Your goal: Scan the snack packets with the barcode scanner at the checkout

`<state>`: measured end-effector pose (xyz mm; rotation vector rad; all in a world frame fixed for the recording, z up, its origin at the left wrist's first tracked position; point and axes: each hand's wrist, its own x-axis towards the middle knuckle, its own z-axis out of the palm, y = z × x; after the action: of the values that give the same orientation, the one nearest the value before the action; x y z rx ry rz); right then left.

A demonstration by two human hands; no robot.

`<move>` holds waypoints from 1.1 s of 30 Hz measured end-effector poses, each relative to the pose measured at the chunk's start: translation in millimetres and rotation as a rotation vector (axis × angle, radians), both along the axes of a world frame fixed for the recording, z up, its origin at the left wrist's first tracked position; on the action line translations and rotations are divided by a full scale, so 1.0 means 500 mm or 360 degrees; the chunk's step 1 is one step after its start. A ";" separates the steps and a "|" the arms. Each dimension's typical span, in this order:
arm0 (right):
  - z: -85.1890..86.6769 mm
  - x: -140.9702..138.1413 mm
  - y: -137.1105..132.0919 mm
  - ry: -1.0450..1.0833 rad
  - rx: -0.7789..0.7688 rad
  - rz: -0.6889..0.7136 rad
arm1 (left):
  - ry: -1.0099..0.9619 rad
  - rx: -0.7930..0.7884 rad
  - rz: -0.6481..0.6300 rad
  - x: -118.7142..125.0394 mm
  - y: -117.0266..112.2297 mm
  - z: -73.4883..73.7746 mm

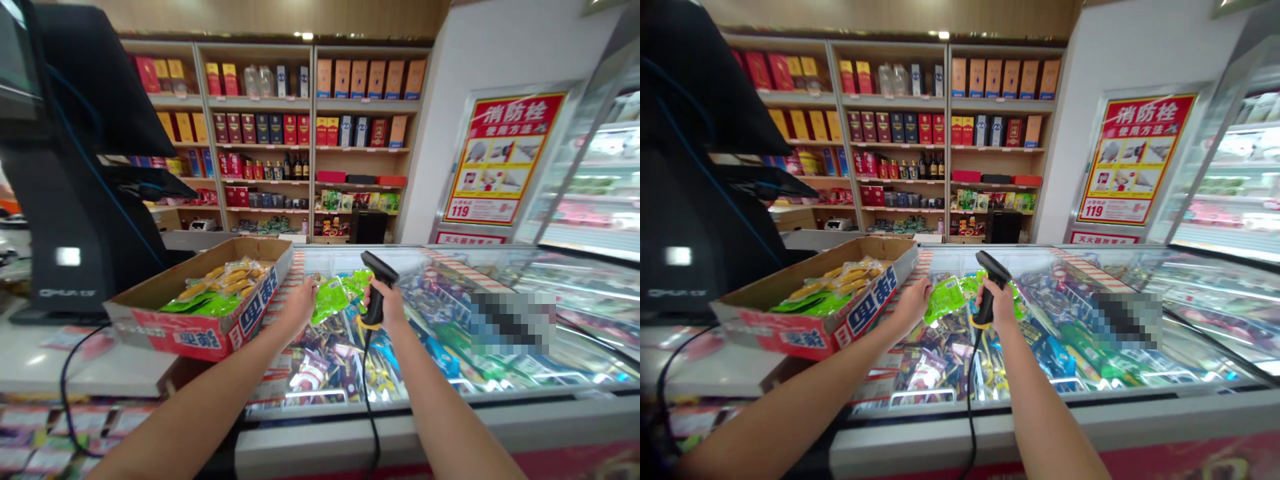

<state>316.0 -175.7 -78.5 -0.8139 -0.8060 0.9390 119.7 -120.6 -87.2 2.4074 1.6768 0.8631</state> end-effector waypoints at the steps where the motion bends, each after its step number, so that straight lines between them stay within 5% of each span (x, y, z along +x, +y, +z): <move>1: 0.002 0.004 0.001 0.0086 0.0041 -0.0069 | 0.0029 -0.0013 -0.0023 0.015 0.001 0.006; 6: 0.003 0.009 0.005 0.0286 0.0140 -0.0180 | 0.0106 -0.0085 -0.0069 0.101 0.028 0.027; 10: -0.004 0.004 0.010 0.0301 0.0166 -0.0187 | 0.0157 -0.0122 -0.0051 0.150 0.062 0.014; 16: -0.008 -0.001 0.015 0.0277 0.0193 -0.0168 | 0.0332 -0.0105 -0.0031 0.149 0.081 -0.010; 20: -0.010 -0.002 0.015 0.0238 0.0223 -0.0155 | 0.0407 -0.0064 -0.0060 0.122 0.054 0.016; 24: -0.014 -0.003 0.016 0.0202 0.0153 -0.0053 | 0.0583 0.0008 -0.0045 0.043 0.011 0.088; 29: -0.020 -0.016 0.008 -0.0034 0.0040 0.0239 | 0.0583 0.0051 0.0076 -0.161 -0.011 0.197; 33: -0.022 -0.026 -0.004 -0.0229 0.0001 0.0337 | 0.0812 -0.0363 0.0268 -0.314 -0.004 0.226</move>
<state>303.0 -177.5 -89.5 -0.8129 -1.0324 1.0759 -37.2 -122.5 25.8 2.4838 2.0290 0.0454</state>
